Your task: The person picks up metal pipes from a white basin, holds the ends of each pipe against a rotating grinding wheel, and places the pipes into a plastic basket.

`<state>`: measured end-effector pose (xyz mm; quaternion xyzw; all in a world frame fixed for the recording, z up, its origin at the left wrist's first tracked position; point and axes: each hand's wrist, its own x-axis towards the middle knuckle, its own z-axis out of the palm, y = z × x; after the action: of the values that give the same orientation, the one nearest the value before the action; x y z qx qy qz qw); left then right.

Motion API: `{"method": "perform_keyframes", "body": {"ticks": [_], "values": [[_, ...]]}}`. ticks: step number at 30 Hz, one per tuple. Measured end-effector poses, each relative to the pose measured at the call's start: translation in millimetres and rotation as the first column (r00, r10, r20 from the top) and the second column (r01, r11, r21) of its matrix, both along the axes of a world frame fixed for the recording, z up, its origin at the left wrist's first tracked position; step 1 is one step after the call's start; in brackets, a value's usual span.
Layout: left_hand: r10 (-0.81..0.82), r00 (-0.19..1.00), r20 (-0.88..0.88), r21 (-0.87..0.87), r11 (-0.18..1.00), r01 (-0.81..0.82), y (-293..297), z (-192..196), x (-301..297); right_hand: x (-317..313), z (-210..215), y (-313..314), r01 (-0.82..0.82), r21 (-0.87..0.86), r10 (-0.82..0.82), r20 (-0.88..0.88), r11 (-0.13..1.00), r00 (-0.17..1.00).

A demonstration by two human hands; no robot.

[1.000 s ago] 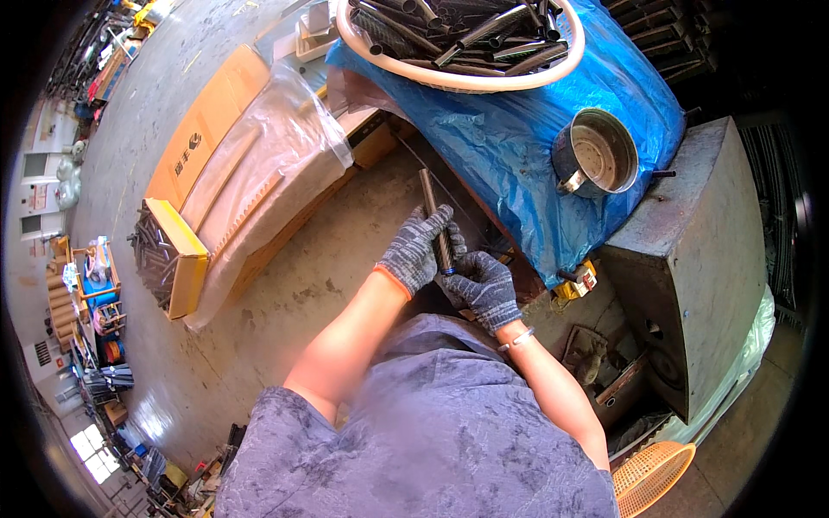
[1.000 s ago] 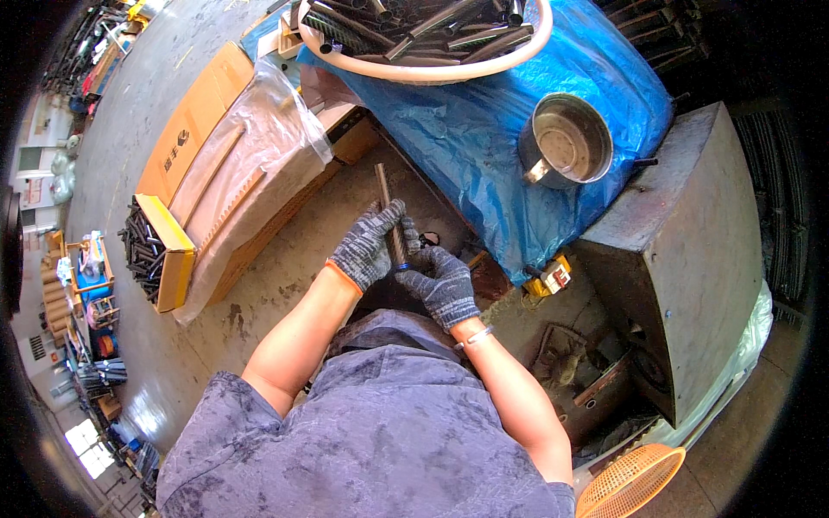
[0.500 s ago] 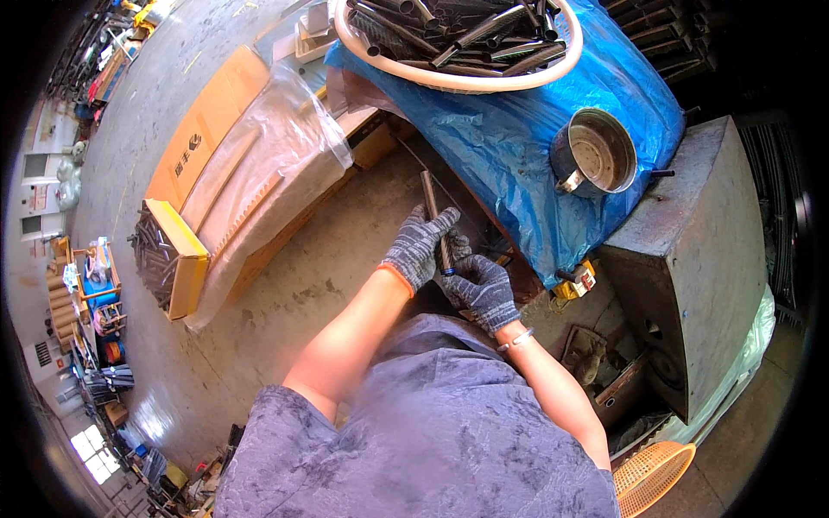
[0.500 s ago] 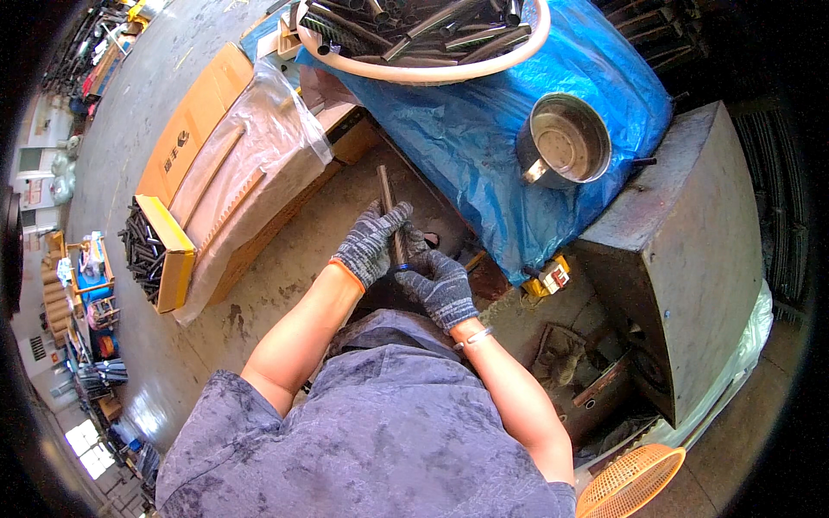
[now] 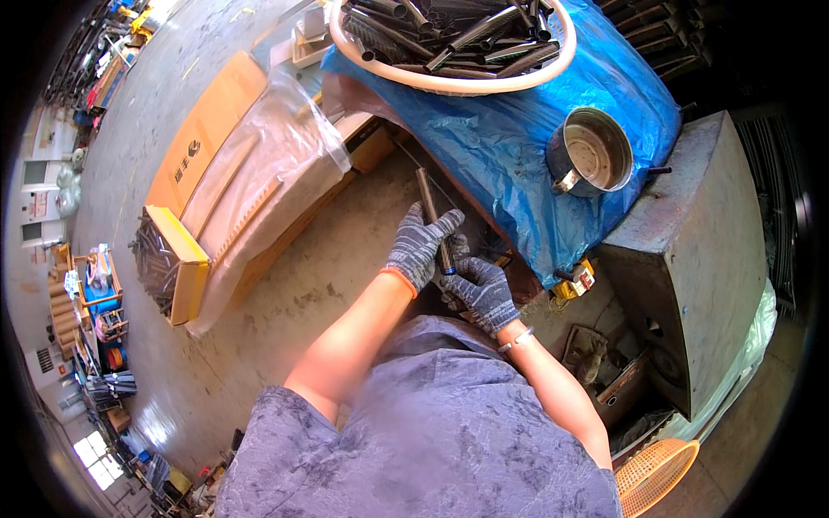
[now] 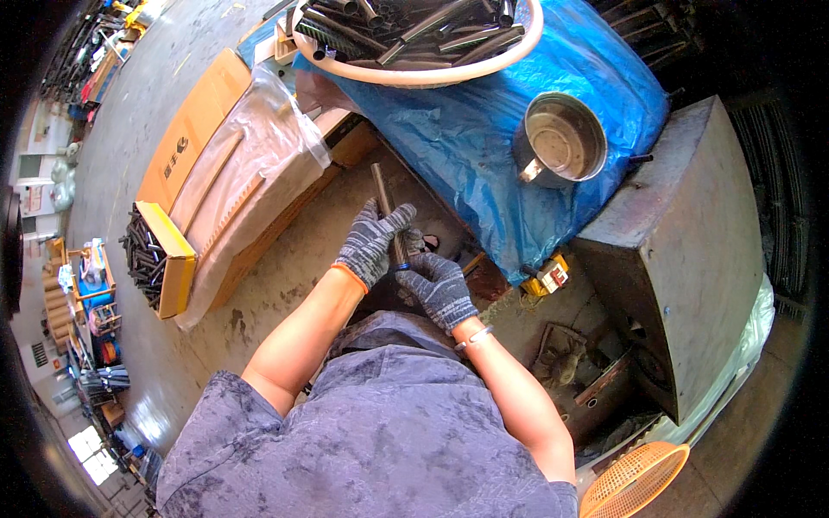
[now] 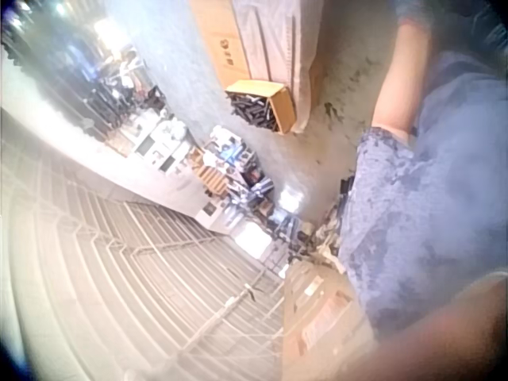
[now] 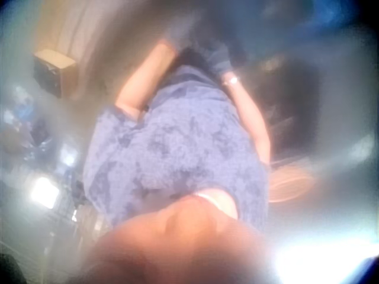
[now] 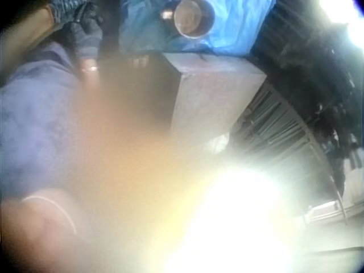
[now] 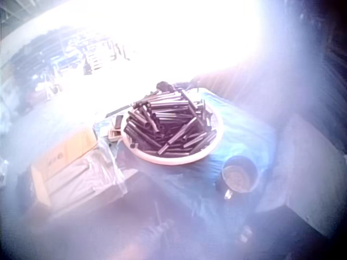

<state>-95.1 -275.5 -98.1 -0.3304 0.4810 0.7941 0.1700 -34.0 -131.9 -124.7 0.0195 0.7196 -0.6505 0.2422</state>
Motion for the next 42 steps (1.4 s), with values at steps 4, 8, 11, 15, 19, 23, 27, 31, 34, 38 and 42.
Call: {"method": "perform_keyframes", "body": {"ticks": [4,8,11,15,19,23,27,31,34,38,42], "values": [[-0.030,0.999,-0.013,-0.006,1.000,0.030,-0.6,-3.9,0.9,-0.1,-5.8,-0.3,0.013,-0.087,-0.002,0.125,0.996,0.992],[0.031,0.999,-0.029,-0.033,0.999,-0.032,6.5,-2.4,2.4,-6.4,4.2,-2.8,0.108,-0.185,-0.039,0.341,0.977,0.939],[0.130,0.991,-0.018,-0.030,0.991,-0.131,4.2,0.2,1.1,-10.4,12.7,-3.6,0.030,-0.161,0.024,0.325,0.986,0.945],[0.360,0.929,-0.088,0.054,0.933,-0.357,-13.7,0.9,-18.4,-18.4,29.0,3.0,0.009,-0.131,0.042,0.378,0.991,0.925],[0.284,0.948,-0.143,0.119,0.956,-0.268,-50.1,-12.6,-21.5,-54.0,35.6,11.0,0.215,-0.074,-0.172,0.376,0.974,0.910],[-0.040,0.995,-0.097,0.158,0.986,0.055,-48.3,5.8,-6.1,-112.9,15.7,9.8,0.285,-0.193,-0.217,0.311,0.939,0.925],[-0.429,0.898,-0.099,0.027,0.901,0.433,-41.0,37.0,7.0,-111.6,42.8,6.7,0.275,0.419,-0.008,-0.537,0.865,0.844],[-0.724,0.684,-0.088,-0.241,0.682,0.690,-34.8,24.1,10.3,-61.2,62.5,42.9,0.188,0.649,0.443,-0.675,0.737,0.590],[-0.870,0.468,-0.152,-0.474,0.480,0.739,-11.7,26.3,3.2,-11.2,63.0,69.6,0.171,0.692,0.434,-0.606,0.702,0.667],[-0.788,0.535,-0.304,-0.313,0.613,0.726,43.1,45.5,1.5,53.9,78.3,111.1,0.365,0.672,0.105,-0.550,0.644,0.828],[-0.700,0.581,-0.415,0.023,0.630,0.776,113.2,54.6,5.7,139.5,70.5,168.7,0.699,0.532,-0.372,-0.598,0.478,0.710]]}}
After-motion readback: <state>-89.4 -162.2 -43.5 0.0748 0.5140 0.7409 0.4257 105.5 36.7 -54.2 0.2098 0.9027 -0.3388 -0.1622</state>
